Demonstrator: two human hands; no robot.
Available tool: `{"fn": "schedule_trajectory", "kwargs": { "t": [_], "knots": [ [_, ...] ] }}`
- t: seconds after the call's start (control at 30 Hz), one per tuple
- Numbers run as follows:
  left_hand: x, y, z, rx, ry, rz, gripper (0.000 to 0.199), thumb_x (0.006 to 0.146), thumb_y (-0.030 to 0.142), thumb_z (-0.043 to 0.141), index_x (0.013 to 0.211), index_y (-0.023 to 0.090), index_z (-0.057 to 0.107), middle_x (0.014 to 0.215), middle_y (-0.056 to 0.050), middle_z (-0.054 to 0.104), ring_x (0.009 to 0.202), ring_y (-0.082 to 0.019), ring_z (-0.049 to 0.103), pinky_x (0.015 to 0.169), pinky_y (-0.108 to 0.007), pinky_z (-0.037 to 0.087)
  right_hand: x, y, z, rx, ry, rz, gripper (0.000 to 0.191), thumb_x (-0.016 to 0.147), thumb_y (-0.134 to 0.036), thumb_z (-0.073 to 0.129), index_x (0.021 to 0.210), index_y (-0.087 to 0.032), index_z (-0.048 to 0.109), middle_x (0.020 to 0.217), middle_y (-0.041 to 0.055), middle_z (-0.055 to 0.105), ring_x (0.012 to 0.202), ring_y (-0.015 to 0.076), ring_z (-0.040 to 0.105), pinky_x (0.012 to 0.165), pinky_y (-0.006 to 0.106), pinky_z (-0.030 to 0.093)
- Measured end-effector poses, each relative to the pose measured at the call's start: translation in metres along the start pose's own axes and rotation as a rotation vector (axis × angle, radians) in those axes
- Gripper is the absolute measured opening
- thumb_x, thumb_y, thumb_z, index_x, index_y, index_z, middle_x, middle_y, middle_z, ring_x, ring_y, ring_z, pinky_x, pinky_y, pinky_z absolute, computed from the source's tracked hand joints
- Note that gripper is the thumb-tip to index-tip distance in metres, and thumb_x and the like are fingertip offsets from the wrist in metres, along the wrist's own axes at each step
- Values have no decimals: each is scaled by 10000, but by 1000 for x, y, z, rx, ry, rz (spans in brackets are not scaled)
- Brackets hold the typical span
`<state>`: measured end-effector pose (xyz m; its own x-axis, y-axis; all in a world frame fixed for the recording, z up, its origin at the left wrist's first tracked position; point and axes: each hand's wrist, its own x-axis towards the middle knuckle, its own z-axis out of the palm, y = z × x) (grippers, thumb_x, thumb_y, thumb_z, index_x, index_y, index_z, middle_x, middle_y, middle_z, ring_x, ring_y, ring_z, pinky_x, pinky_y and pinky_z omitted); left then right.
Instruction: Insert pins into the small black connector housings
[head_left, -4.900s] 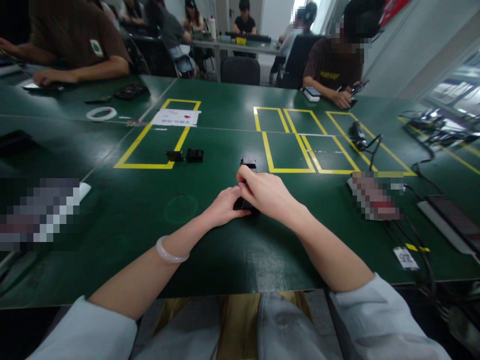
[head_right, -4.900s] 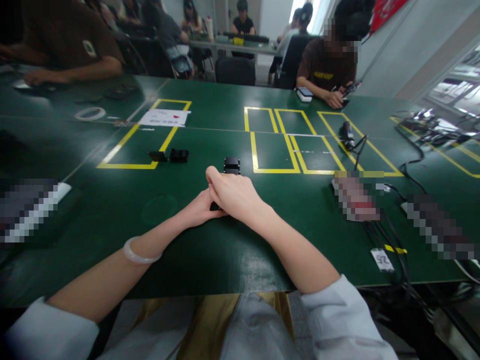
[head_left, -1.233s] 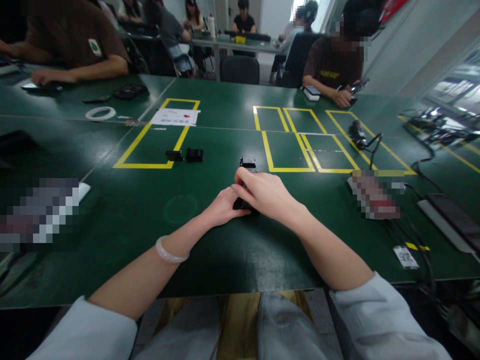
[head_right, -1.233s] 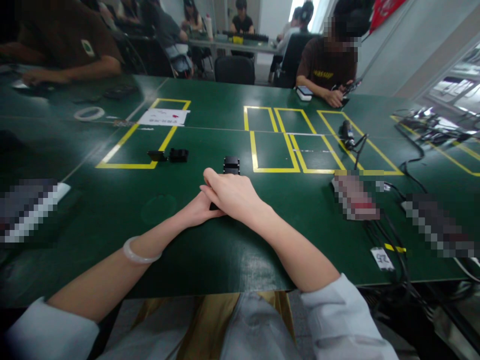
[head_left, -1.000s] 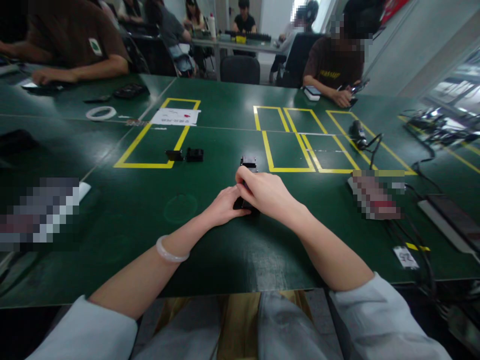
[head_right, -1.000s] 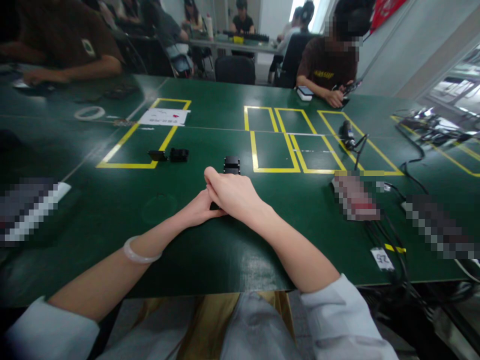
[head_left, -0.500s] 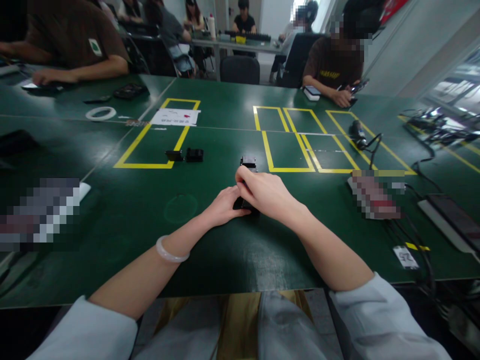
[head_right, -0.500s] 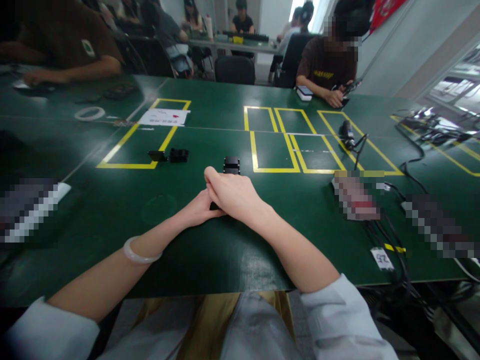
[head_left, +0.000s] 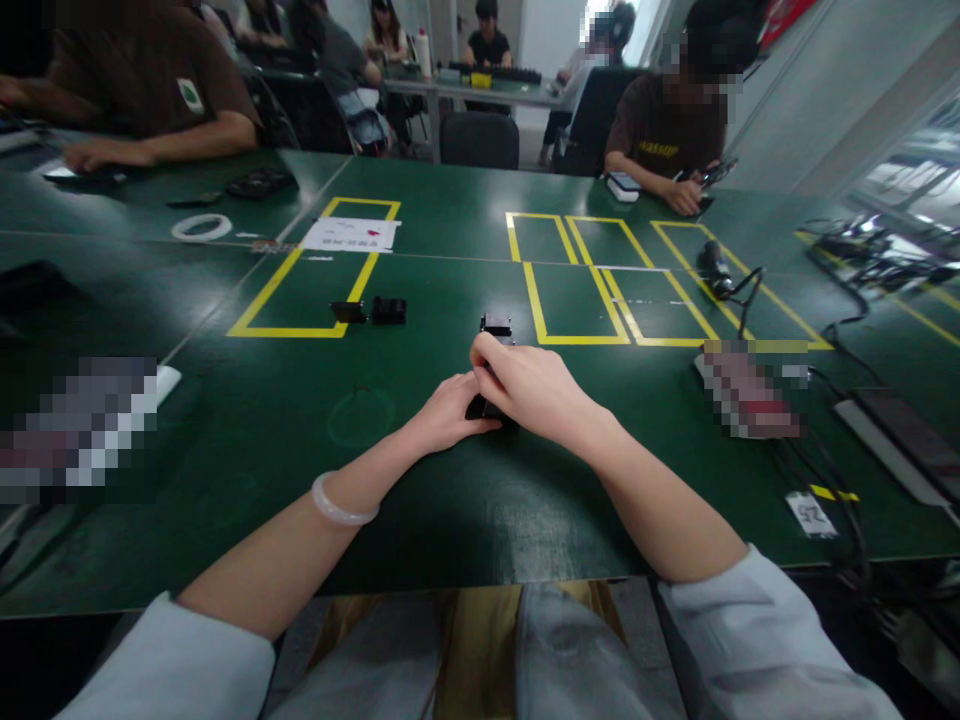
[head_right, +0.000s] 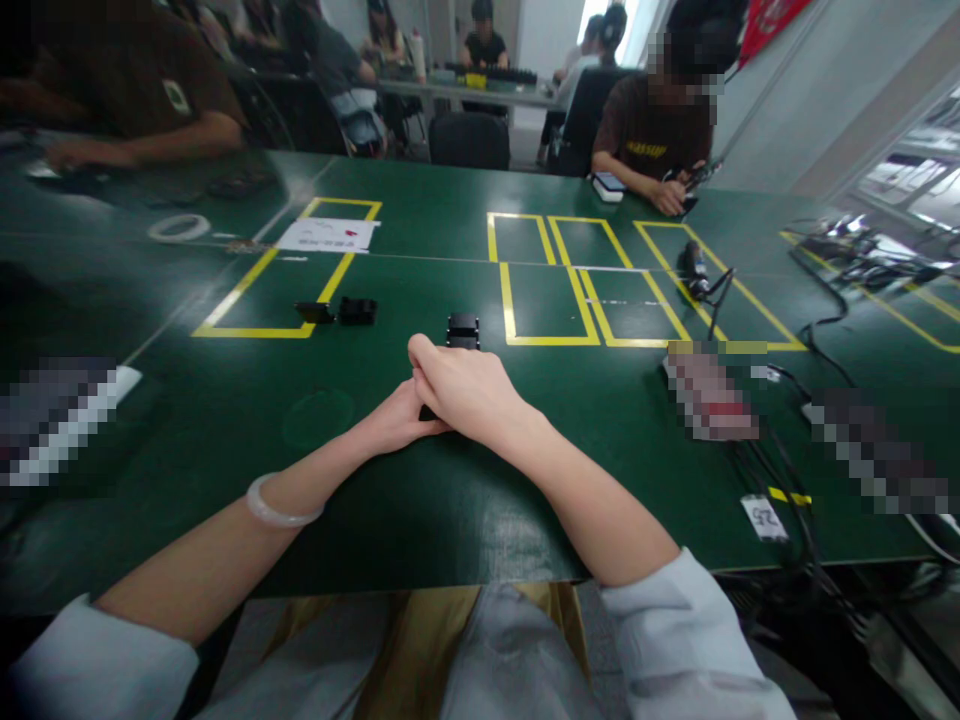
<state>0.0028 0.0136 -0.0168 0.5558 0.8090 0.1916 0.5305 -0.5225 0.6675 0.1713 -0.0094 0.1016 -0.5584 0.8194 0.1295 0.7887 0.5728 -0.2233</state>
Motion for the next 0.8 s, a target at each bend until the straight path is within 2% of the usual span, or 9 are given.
{"fn": "schedule_trajectory", "kwargs": {
  "t": [0.13,0.33,0.5,0.67,0.8],
  "knots": [
    [-1,1,0,0,-1,-19,579,806,437,732,1301,193,556,1347,-124,593,1260,-357,536,1054,-522,423,0,0,1,-3,5,-14,235,1011,-355,380,1084,-204,544,923,31,712,753,159,618,591,272,271],
    [0,2,-1,-3,-4,1,588,810,430,729,1309,182,541,1362,-127,580,1262,-349,534,1063,-519,415,0,-1,0,0,17,-3,204,1004,-292,377,1090,-199,538,907,22,709,718,152,614,577,270,260],
    [-1,1,0,-6,1,-10,568,821,427,720,1307,191,545,1354,-131,586,1256,-351,540,1042,-518,434,0,0,0,1,5,-15,255,1020,-384,364,1084,-202,529,917,28,709,760,159,628,590,271,275],
    [0,2,0,2,-9,4,595,808,423,735,1313,176,542,1367,-131,578,1262,-350,533,1063,-514,418,0,0,1,-25,-2,9,233,1021,-311,347,1117,-203,528,913,24,710,738,146,624,592,273,279],
    [-1,-1,1,-3,5,1,574,809,416,734,1298,173,556,1357,-132,585,1264,-353,532,1061,-506,420,0,0,0,-11,-5,-3,249,1023,-360,359,1102,-201,534,926,24,712,764,151,630,595,271,280]
  ]
}}
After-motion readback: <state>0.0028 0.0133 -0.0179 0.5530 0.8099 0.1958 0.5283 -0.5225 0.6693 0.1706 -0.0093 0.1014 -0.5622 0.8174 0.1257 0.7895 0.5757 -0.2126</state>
